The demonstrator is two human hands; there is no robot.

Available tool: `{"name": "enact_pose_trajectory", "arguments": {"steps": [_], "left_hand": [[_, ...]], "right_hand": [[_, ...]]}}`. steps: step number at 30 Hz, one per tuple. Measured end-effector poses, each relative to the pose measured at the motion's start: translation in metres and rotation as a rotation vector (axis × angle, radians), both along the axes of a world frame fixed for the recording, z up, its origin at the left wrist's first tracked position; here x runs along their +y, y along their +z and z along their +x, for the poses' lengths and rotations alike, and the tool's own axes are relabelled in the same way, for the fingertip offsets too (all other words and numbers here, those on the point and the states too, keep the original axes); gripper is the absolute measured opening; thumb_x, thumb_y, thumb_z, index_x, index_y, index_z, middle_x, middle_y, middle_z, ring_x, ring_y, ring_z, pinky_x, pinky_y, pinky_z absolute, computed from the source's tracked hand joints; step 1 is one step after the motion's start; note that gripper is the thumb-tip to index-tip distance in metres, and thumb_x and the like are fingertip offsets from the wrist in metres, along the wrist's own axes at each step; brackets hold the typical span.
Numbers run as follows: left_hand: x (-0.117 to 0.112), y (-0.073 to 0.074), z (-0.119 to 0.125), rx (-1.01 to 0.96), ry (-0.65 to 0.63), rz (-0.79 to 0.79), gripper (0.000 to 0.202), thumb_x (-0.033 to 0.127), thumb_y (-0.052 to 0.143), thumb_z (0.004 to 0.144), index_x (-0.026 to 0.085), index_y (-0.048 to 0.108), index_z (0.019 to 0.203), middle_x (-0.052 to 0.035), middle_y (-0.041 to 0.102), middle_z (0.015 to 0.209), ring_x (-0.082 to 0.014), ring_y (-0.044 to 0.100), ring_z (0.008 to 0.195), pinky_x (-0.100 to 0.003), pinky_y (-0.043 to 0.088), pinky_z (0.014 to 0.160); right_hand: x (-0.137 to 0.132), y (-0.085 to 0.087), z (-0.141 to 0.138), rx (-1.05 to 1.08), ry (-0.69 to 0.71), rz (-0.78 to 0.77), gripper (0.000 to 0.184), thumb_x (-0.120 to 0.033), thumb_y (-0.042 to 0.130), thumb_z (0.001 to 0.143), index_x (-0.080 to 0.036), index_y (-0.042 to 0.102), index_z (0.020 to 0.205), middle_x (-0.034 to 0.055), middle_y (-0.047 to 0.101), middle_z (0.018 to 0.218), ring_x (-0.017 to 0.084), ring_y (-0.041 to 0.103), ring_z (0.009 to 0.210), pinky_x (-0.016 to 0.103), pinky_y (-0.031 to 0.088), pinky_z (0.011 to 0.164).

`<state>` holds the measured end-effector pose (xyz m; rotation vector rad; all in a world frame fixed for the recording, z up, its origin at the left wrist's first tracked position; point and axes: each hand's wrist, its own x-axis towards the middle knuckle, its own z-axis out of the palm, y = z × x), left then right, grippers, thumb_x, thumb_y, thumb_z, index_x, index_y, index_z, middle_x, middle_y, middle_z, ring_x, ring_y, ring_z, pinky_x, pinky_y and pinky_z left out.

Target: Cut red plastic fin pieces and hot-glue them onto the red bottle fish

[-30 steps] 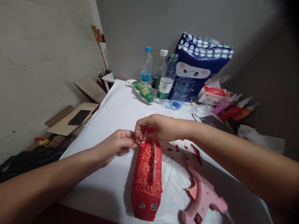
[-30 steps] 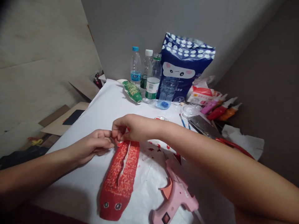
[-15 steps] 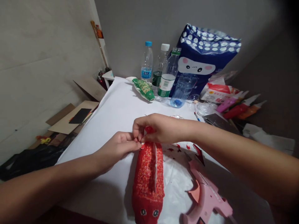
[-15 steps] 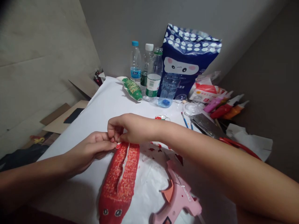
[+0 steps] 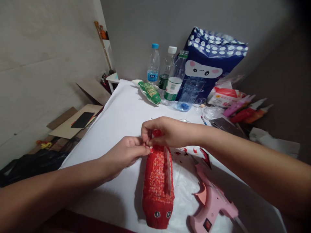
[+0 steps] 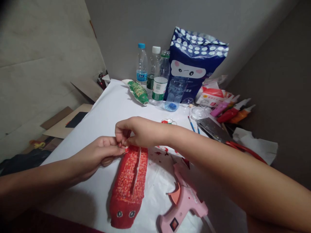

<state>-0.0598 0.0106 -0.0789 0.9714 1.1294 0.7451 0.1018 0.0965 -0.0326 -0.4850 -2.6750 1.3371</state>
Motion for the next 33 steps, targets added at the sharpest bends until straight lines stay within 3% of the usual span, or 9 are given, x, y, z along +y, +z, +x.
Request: {"name": "enact_pose_trajectory", "arguments": {"steps": [10, 16, 20, 23, 27, 30, 33], "left_hand": [[0.000, 0.001, 0.001, 0.050, 0.001, -0.009, 0.021, 0.023, 0.059, 0.080, 0.018, 0.048, 0.062, 0.0106, 0.029, 0.039, -0.0043, 0.014, 0.038, -0.026, 0.006, 0.041], [-0.001, 0.002, -0.001, 0.072, -0.019, -0.013, 0.019, 0.025, 0.059, 0.080, 0.017, 0.051, 0.065, 0.0106, 0.027, 0.039, -0.0046, 0.013, 0.038, -0.027, 0.006, 0.041], [-0.002, 0.008, -0.003, 0.084, -0.070, -0.051, 0.020, 0.026, 0.058, 0.082, 0.018, 0.050, 0.065, 0.0106, 0.025, 0.039, -0.0051, 0.012, 0.038, -0.027, 0.005, 0.041], [-0.003, 0.011, -0.004, 0.094, -0.091, -0.078, 0.022, 0.026, 0.058, 0.082, 0.019, 0.048, 0.064, 0.0108, 0.024, 0.039, -0.0052, 0.011, 0.038, -0.027, 0.005, 0.041], [-0.002, 0.013, -0.006, 0.096, -0.114, -0.088, 0.020, 0.023, 0.058, 0.082, 0.019, 0.048, 0.065, 0.0114, 0.021, 0.038, -0.0050, 0.009, 0.038, -0.026, 0.004, 0.042], [0.000, 0.015, -0.007, 0.104, -0.121, -0.078, 0.022, 0.022, 0.057, 0.082, 0.019, 0.046, 0.062, 0.0114, 0.020, 0.038, -0.0048, 0.008, 0.038, -0.026, 0.004, 0.042], [0.002, 0.017, -0.006, 0.119, -0.127, -0.066, 0.024, 0.020, 0.057, 0.081, 0.019, 0.044, 0.060, 0.0113, 0.020, 0.039, -0.0046, 0.008, 0.039, -0.025, 0.003, 0.042]], "right_hand": [[-0.005, 0.001, 0.001, -0.011, -0.051, 0.055, 0.016, 0.001, 0.058, 0.079, -0.014, 0.060, 0.081, -0.0031, 0.062, 0.073, 0.009, 0.056, 0.066, 0.019, 0.043, 0.064], [-0.017, 0.020, 0.026, 0.166, -0.179, 0.425, 0.016, -0.005, 0.060, 0.081, -0.016, 0.060, 0.093, 0.0054, 0.065, 0.096, 0.018, 0.059, 0.091, 0.030, 0.046, 0.083], [-0.062, 0.029, 0.069, 0.188, -0.401, 0.607, 0.013, -0.010, 0.056, 0.085, -0.018, 0.059, 0.095, 0.0062, 0.065, 0.092, 0.019, 0.061, 0.086, 0.030, 0.048, 0.076], [-0.114, 0.012, 0.095, 0.073, -0.511, 0.601, 0.016, -0.009, 0.049, 0.089, -0.020, 0.058, 0.096, 0.0059, 0.065, 0.089, 0.017, 0.062, 0.077, 0.027, 0.050, 0.067], [-0.172, -0.031, 0.107, -0.192, -0.508, 0.527, 0.012, -0.020, 0.049, 0.092, -0.022, 0.061, 0.095, 0.0095, 0.063, 0.097, 0.019, 0.065, 0.073, 0.028, 0.055, 0.063], [-0.192, -0.054, 0.107, -0.254, -0.550, 0.562, 0.019, -0.035, 0.051, 0.093, -0.022, 0.061, 0.103, 0.0137, 0.060, 0.108, 0.023, 0.068, 0.080, 0.032, 0.058, 0.062], [-0.200, -0.062, 0.104, -0.286, -0.670, 0.608, 0.023, -0.041, 0.050, 0.093, -0.023, 0.063, 0.097, 0.0175, 0.052, 0.124, 0.027, 0.067, 0.090, 0.037, 0.059, 0.062]]}}
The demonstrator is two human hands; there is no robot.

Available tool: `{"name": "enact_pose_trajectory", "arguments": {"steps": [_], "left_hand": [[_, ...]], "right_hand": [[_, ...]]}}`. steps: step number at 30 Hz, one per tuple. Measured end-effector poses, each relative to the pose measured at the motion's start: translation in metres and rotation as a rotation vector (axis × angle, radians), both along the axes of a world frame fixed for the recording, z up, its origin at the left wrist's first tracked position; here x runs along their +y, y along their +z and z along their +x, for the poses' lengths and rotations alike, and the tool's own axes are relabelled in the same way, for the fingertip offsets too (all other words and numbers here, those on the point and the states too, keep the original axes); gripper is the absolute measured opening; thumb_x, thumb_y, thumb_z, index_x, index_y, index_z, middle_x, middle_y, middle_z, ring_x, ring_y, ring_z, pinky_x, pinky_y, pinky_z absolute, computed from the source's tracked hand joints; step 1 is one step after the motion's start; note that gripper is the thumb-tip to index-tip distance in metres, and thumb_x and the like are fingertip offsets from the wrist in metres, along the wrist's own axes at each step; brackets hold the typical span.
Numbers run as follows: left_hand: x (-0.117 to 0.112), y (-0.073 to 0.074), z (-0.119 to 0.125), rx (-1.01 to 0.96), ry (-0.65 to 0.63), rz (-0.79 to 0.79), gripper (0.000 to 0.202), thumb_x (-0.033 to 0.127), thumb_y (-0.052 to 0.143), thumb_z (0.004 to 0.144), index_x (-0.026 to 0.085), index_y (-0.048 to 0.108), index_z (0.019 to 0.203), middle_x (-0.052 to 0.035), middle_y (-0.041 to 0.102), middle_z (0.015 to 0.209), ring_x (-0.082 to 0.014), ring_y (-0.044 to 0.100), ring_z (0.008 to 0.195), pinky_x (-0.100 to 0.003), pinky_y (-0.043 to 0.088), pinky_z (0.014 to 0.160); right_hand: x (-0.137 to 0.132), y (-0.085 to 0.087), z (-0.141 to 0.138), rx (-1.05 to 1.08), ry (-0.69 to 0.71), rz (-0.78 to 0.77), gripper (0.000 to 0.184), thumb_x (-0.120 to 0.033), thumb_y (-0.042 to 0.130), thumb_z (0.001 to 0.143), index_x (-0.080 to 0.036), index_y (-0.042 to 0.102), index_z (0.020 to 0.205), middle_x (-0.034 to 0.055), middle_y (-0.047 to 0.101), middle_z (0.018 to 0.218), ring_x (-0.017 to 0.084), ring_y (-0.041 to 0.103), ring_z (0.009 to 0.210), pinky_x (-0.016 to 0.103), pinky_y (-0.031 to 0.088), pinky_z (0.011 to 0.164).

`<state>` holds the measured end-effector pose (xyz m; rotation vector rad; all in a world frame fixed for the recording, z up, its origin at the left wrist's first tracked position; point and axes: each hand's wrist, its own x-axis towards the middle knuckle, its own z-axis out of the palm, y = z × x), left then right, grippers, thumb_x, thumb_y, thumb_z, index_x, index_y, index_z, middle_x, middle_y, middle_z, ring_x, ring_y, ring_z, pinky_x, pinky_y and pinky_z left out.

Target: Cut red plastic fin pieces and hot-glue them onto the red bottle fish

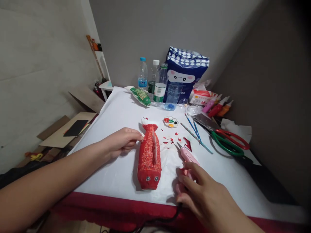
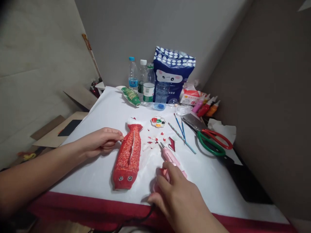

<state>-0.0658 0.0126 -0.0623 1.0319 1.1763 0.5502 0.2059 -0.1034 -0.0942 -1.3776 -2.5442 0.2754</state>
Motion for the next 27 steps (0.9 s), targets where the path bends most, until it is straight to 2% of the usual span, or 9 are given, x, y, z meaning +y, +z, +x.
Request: {"name": "enact_pose_trajectory", "arguments": {"steps": [4, 8, 10, 12, 15, 17, 20, 24, 27], "left_hand": [[0.001, 0.001, -0.001, 0.017, -0.012, -0.010, 0.025, 0.019, 0.057, 0.081, 0.019, 0.044, 0.060, 0.0112, 0.019, 0.038, -0.0047, 0.008, 0.039, -0.024, 0.004, 0.041], [0.001, 0.001, -0.003, 0.015, -0.014, -0.015, 0.027, 0.020, 0.056, 0.081, 0.019, 0.042, 0.059, 0.0109, 0.020, 0.039, -0.0050, 0.008, 0.039, -0.023, 0.005, 0.041], [0.002, 0.002, -0.003, 0.015, -0.018, -0.015, 0.026, 0.020, 0.057, 0.081, 0.019, 0.043, 0.059, 0.0109, 0.020, 0.040, -0.0051, 0.007, 0.039, -0.023, 0.005, 0.041], [0.003, 0.002, -0.002, 0.017, -0.023, -0.016, 0.025, 0.020, 0.057, 0.081, 0.019, 0.043, 0.059, 0.0108, 0.020, 0.040, -0.0050, 0.008, 0.039, -0.023, 0.005, 0.041], [0.003, 0.002, -0.001, 0.019, -0.025, -0.016, 0.027, 0.020, 0.057, 0.081, 0.019, 0.042, 0.058, 0.0105, 0.020, 0.040, -0.0049, 0.008, 0.039, -0.023, 0.005, 0.041], [0.004, 0.001, -0.001, 0.022, -0.024, -0.017, 0.029, 0.020, 0.057, 0.081, 0.019, 0.040, 0.057, 0.0102, 0.020, 0.040, -0.0049, 0.008, 0.039, -0.023, 0.004, 0.041], [0.004, -0.001, -0.002, 0.020, -0.024, -0.022, 0.028, 0.020, 0.056, 0.081, 0.020, 0.040, 0.058, 0.0097, 0.022, 0.041, -0.0049, 0.009, 0.039, -0.023, 0.005, 0.040], [0.003, -0.002, -0.004, 0.015, -0.023, -0.030, 0.026, 0.021, 0.056, 0.082, 0.019, 0.043, 0.059, 0.0098, 0.022, 0.041, -0.0050, 0.009, 0.039, -0.023, 0.005, 0.040], [0.003, -0.002, -0.005, 0.011, -0.020, -0.034, 0.026, 0.021, 0.056, 0.081, 0.019, 0.043, 0.059, 0.0100, 0.021, 0.041, -0.0049, 0.009, 0.039, -0.023, 0.005, 0.040]], "right_hand": [[-0.009, -0.006, -0.001, -0.002, -0.153, 0.082, 0.018, -0.040, 0.056, 0.088, -0.024, 0.063, 0.086, 0.0157, 0.050, 0.127, 0.032, 0.062, 0.100, 0.042, 0.059, 0.065], [-0.018, -0.015, 0.009, 0.051, -0.318, 0.131, 0.021, -0.042, 0.054, 0.088, -0.023, 0.057, 0.095, 0.0155, 0.052, 0.119, 0.027, 0.064, 0.089, 0.036, 0.058, 0.058], [-0.022, -0.016, 0.016, 0.066, -0.411, 0.079, 0.026, -0.046, 0.051, 0.088, -0.022, 0.053, 0.097, 0.0145, 0.058, 0.108, 0.024, 0.066, 0.074, 0.033, 0.054, 0.051], [-0.024, -0.014, 0.023, 0.059, -0.502, -0.034, 0.028, -0.049, 0.050, 0.087, -0.023, 0.048, 0.096, 0.0086, 0.063, 0.087, 0.022, 0.063, 0.058, 0.032, 0.050, 0.047], [-0.024, -0.009, 0.028, 0.124, -0.644, -0.165, 0.029, -0.048, 0.049, 0.085, -0.025, 0.044, 0.100, 0.0015, 0.063, 0.070, 0.023, 0.061, 0.052, 0.034, 0.048, 0.050], [-0.024, -0.007, 0.028, 0.276, -0.738, -0.170, 0.032, -0.048, 0.051, 0.082, -0.025, 0.043, 0.103, 0.0035, 0.065, 0.080, 0.023, 0.063, 0.058, 0.035, 0.048, 0.056], [-0.024, -0.008, 0.029, 0.707, -0.830, -0.226, 0.042, -0.048, 0.062, 0.075, -0.026, 0.045, 0.107, 0.0057, 0.063, 0.097, 0.021, 0.063, 0.066, 0.033, 0.050, 0.059], [-0.023, 0.000, 0.027, 1.269, -0.800, -0.614, 0.055, -0.045, 0.073, 0.069, -0.023, 0.051, 0.114, 0.0004, 0.060, 0.070, 0.015, 0.053, 0.053, 0.023, 0.044, 0.046], [-0.019, 0.017, 0.020, 1.414, -0.741, -0.758, 0.044, -0.042, 0.074, 0.071, -0.017, 0.062, 0.106, 0.0036, 0.061, 0.075, 0.011, 0.047, 0.053, 0.021, 0.040, 0.045]]}}
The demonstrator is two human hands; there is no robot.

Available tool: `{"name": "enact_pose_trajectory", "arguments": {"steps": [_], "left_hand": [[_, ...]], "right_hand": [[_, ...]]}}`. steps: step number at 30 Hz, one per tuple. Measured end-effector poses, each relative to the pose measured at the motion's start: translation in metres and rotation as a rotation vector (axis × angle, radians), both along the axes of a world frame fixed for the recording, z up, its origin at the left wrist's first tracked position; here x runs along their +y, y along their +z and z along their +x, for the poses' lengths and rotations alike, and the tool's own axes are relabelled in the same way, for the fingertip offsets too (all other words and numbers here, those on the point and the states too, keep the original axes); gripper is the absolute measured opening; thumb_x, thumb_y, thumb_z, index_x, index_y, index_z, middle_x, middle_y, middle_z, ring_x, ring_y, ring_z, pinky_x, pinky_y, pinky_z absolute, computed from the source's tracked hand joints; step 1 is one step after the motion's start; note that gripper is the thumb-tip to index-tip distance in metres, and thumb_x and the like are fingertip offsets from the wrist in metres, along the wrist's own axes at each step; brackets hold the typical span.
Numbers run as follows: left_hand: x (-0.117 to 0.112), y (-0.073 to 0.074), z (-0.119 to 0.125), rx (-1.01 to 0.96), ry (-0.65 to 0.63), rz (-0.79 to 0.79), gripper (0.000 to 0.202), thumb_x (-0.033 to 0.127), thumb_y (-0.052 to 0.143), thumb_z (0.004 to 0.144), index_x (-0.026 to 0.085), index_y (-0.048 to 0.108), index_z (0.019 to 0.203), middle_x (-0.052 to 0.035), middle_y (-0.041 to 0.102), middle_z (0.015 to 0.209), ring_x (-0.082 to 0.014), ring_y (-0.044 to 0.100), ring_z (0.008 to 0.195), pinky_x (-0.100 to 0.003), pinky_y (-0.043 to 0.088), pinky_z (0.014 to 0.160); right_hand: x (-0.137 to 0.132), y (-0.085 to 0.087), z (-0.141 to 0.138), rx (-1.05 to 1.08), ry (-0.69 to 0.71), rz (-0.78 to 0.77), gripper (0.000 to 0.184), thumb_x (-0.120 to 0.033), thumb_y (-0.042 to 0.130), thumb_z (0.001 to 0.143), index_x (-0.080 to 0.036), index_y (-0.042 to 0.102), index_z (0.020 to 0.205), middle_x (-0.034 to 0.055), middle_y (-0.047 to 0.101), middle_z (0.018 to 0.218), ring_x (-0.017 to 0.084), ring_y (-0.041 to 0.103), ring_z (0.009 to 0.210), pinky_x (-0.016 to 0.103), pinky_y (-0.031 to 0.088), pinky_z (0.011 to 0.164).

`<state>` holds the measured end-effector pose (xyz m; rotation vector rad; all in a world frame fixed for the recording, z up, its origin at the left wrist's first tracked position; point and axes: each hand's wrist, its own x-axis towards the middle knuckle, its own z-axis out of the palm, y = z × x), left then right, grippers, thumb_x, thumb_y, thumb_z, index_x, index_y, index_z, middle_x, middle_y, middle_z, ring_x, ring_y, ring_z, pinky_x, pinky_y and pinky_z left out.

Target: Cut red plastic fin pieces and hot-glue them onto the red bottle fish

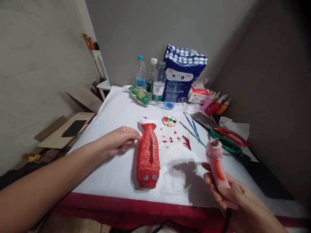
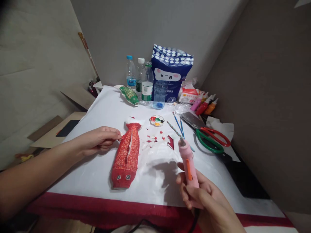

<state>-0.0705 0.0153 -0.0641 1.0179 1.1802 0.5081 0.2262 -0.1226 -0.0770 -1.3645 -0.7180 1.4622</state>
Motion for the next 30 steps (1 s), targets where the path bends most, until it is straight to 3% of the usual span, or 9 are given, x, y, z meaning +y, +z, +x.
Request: {"name": "enact_pose_trajectory", "arguments": {"steps": [3, 6, 11, 15, 20, 25, 30], "left_hand": [[0.000, 0.001, 0.001, -0.006, 0.001, -0.004, 0.026, 0.021, 0.057, 0.081, 0.019, 0.043, 0.059, 0.0105, 0.020, 0.040, -0.0048, 0.008, 0.039, -0.022, 0.005, 0.040], [0.001, 0.002, 0.001, -0.014, 0.000, -0.010, 0.025, 0.022, 0.058, 0.081, 0.019, 0.044, 0.061, 0.0110, 0.020, 0.040, -0.0047, 0.008, 0.039, -0.022, 0.004, 0.040], [0.002, 0.002, -0.001, -0.031, -0.004, -0.038, 0.025, 0.023, 0.059, 0.081, 0.020, 0.044, 0.061, 0.0110, 0.021, 0.039, -0.0047, 0.009, 0.038, -0.023, 0.004, 0.040], [0.003, 0.000, -0.002, -0.045, 0.001, -0.050, 0.019, 0.021, 0.058, 0.079, 0.019, 0.047, 0.064, 0.0114, 0.021, 0.038, -0.0047, 0.008, 0.038, -0.024, 0.004, 0.041], [0.004, -0.003, -0.004, -0.051, 0.004, -0.072, 0.017, 0.019, 0.056, 0.080, 0.019, 0.047, 0.066, 0.0116, 0.021, 0.039, -0.0048, 0.007, 0.039, -0.024, 0.003, 0.041], [0.006, -0.007, -0.008, -0.077, -0.014, -0.096, 0.020, 0.025, 0.058, 0.083, 0.019, 0.047, 0.067, 0.0111, 0.022, 0.043, -0.0049, 0.007, 0.041, -0.024, 0.004, 0.042], [0.008, -0.010, -0.008, -0.082, 0.000, -0.110, 0.019, 0.024, 0.060, 0.082, 0.018, 0.048, 0.069, 0.0108, 0.022, 0.045, -0.0047, 0.007, 0.041, -0.024, 0.003, 0.041]], "right_hand": [[0.011, 0.017, -0.006, -0.001, 0.050, 0.048, 0.036, -0.041, 0.073, 0.072, -0.016, 0.069, 0.097, 0.0062, 0.063, 0.081, 0.013, 0.049, 0.057, 0.024, 0.045, 0.051], [0.028, 0.030, -0.010, -0.045, 0.162, 0.196, 0.035, -0.047, 0.069, 0.075, -0.018, 0.069, 0.095, 0.0070, 0.063, 0.076, 0.019, 0.054, 0.065, 0.029, 0.049, 0.057], [0.059, 0.044, -0.024, -0.213, 0.284, 0.355, 0.030, -0.049, 0.056, 0.088, -0.021, 0.061, 0.079, 0.0015, 0.060, 0.058, 0.013, 0.046, 0.050, 0.022, 0.037, 0.044], [0.080, 0.049, -0.038, -0.441, 0.373, 0.438, 0.023, -0.043, 0.057, 0.090, -0.021, 0.058, 0.084, -0.0014, 0.060, 0.060, 0.012, 0.047, 0.050, 0.021, 0.036, 0.043], [0.095, 0.056, -0.048, -0.774, 0.500, 0.584, 0.034, -0.047, 0.050, 0.092, -0.021, 0.053, 0.072, -0.0013, 0.055, 0.056, 0.012, 0.048, 0.047, 0.022, 0.038, 0.040], [0.104, 0.057, -0.048, -0.849, 0.623, 0.620, 0.029, -0.045, 0.045, 0.095, -0.021, 0.057, 0.084, -0.0026, 0.051, 0.055, 0.012, 0.047, 0.045, 0.022, 0.038, 0.039], [0.112, 0.052, -0.050, -0.906, 0.665, 0.629, 0.026, -0.043, 0.048, 0.095, -0.022, 0.055, 0.083, -0.0024, 0.050, 0.057, 0.012, 0.044, 0.047, 0.022, 0.037, 0.039]]}}
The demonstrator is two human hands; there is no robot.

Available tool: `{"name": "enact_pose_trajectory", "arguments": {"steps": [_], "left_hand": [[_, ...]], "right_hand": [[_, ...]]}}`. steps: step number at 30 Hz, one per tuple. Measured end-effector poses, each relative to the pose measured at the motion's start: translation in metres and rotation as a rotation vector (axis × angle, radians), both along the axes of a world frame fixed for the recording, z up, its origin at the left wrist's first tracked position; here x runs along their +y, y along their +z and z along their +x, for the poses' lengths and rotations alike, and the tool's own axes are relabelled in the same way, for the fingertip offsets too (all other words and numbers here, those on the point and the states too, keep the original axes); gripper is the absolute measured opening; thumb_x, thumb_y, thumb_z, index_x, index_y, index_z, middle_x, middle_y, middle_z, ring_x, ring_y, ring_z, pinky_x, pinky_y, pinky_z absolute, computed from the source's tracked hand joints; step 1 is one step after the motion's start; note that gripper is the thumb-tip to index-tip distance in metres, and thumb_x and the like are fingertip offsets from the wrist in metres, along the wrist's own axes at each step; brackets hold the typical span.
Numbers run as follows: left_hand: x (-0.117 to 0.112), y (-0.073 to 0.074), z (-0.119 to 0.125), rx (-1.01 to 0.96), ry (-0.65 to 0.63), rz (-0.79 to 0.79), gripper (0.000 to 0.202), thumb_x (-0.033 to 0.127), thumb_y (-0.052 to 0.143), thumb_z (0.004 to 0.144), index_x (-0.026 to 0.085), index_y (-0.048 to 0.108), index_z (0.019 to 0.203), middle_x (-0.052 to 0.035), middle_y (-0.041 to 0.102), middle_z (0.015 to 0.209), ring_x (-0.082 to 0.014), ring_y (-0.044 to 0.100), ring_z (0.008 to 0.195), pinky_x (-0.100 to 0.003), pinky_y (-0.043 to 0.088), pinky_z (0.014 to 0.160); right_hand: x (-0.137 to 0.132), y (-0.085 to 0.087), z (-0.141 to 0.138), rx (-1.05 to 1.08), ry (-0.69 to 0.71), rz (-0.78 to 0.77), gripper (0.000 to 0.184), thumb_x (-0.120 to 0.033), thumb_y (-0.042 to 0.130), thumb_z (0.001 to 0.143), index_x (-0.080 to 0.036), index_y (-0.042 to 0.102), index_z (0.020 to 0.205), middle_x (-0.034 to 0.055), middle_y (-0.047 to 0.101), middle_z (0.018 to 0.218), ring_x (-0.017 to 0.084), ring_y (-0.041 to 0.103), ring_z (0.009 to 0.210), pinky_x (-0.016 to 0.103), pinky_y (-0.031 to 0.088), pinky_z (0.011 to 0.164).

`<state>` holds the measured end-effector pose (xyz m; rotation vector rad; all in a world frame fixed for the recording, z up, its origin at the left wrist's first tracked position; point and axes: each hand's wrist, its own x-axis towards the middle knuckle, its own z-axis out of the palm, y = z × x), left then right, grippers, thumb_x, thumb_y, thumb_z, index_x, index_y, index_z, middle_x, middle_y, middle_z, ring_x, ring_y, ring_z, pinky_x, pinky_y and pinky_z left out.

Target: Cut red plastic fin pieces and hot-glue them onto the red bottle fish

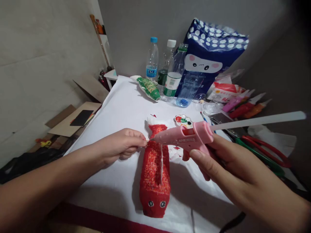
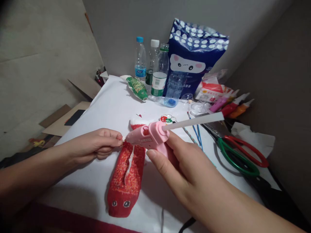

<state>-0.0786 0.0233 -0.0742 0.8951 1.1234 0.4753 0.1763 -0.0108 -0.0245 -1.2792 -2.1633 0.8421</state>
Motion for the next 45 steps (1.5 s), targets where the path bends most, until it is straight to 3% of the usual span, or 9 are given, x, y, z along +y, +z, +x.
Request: {"name": "enact_pose_trajectory", "arguments": {"steps": [10, 16, 23, 32, 45], "left_hand": [[0.000, 0.000, 0.000, 0.011, -0.014, 0.008, 0.023, 0.026, 0.061, 0.083, 0.018, 0.047, 0.067, 0.0101, 0.023, 0.046, -0.0048, 0.008, 0.041, -0.025, 0.004, 0.042], [-0.001, -0.002, -0.003, -0.006, -0.031, 0.011, 0.022, 0.028, 0.060, 0.084, 0.019, 0.048, 0.069, 0.0102, 0.023, 0.047, -0.0057, 0.008, 0.042, -0.025, 0.005, 0.042], [0.000, -0.001, -0.002, 0.002, -0.028, 0.018, 0.022, 0.030, 0.062, 0.083, 0.019, 0.048, 0.069, 0.0106, 0.022, 0.047, -0.0055, 0.008, 0.042, -0.024, 0.005, 0.042], [0.000, 0.000, -0.002, 0.013, -0.030, 0.009, 0.022, 0.030, 0.062, 0.083, 0.019, 0.047, 0.070, 0.0106, 0.022, 0.046, -0.0053, 0.009, 0.042, -0.024, 0.005, 0.042], [0.000, -0.001, -0.003, 0.011, -0.031, 0.016, 0.020, 0.028, 0.062, 0.082, 0.018, 0.049, 0.070, 0.0102, 0.024, 0.048, -0.0048, 0.011, 0.042, -0.024, 0.005, 0.041]], "right_hand": [[0.005, 0.001, -0.003, -0.029, 0.044, 0.050, 0.015, -0.037, 0.051, 0.094, -0.024, 0.058, 0.092, -0.0037, 0.049, 0.059, 0.012, 0.044, 0.047, 0.021, 0.036, 0.039], [0.006, 0.002, -0.004, -0.031, 0.052, 0.024, 0.019, -0.040, 0.051, 0.094, -0.023, 0.058, 0.090, -0.0043, 0.049, 0.055, 0.012, 0.043, 0.044, 0.022, 0.036, 0.038], [0.006, 0.002, -0.003, -0.070, 0.053, 0.051, 0.019, -0.040, 0.050, 0.094, -0.023, 0.058, 0.090, -0.0003, 0.062, 0.067, 0.014, 0.054, 0.052, 0.024, 0.043, 0.047], [0.009, 0.006, -0.003, -0.093, 0.093, 0.142, 0.015, -0.037, 0.051, 0.094, -0.025, 0.058, 0.089, -0.0039, 0.060, 0.059, 0.012, 0.050, 0.043, 0.023, 0.038, 0.042], [0.012, 0.008, -0.007, -0.104, 0.085, 0.146, 0.018, -0.036, 0.049, 0.094, -0.023, 0.055, 0.083, -0.0039, 0.055, 0.051, 0.011, 0.044, 0.038, 0.022, 0.034, 0.035]]}}
